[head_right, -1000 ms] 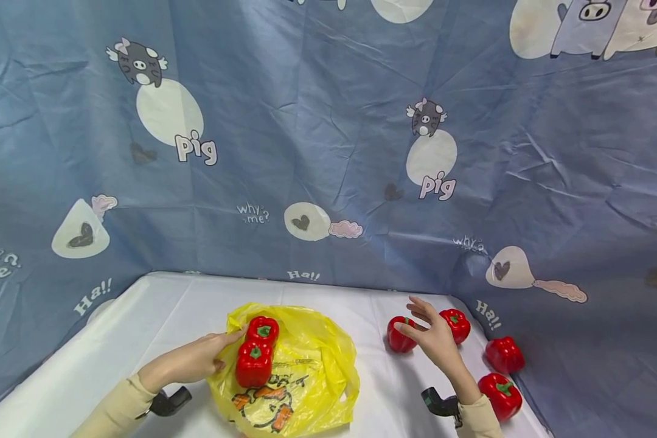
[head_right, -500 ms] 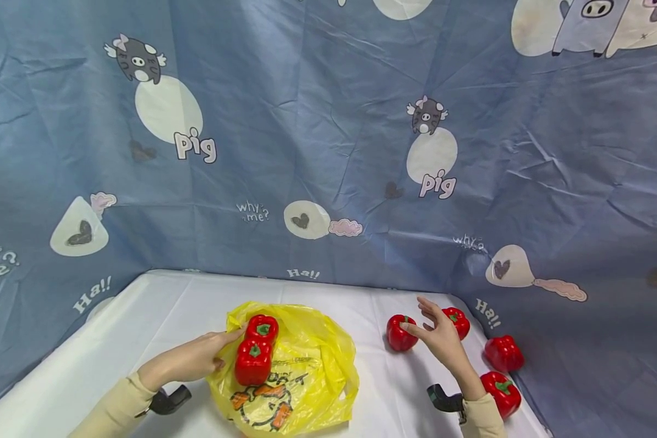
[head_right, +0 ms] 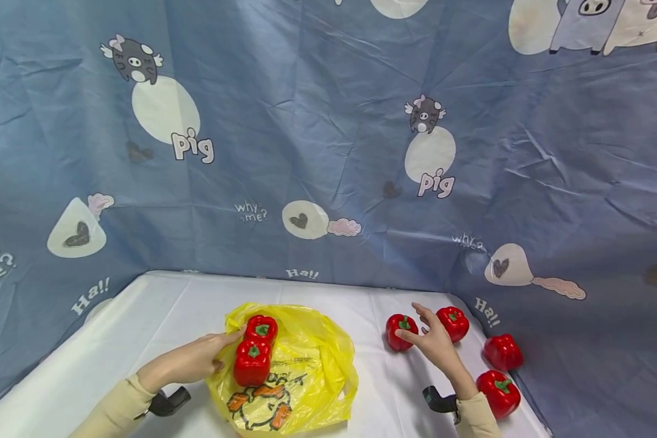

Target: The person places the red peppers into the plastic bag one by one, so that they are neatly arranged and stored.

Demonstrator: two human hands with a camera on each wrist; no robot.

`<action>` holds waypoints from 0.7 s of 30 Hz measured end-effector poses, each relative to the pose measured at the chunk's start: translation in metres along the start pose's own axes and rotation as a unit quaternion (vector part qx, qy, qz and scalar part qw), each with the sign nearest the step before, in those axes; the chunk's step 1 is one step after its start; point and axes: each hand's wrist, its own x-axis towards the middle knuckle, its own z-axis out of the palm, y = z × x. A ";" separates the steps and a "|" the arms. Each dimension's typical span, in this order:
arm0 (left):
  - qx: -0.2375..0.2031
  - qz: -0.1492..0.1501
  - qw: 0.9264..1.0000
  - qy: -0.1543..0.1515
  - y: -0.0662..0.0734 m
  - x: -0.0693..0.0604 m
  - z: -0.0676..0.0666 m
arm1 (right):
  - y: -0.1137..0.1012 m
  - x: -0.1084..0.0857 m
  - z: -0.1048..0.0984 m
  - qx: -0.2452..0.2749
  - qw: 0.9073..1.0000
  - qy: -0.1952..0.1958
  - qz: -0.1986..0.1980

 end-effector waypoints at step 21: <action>0.008 -0.010 1.000 0.000 0.000 0.001 0.001 | 0.034 0.011 0.023 0.030 0.998 -0.017 0.061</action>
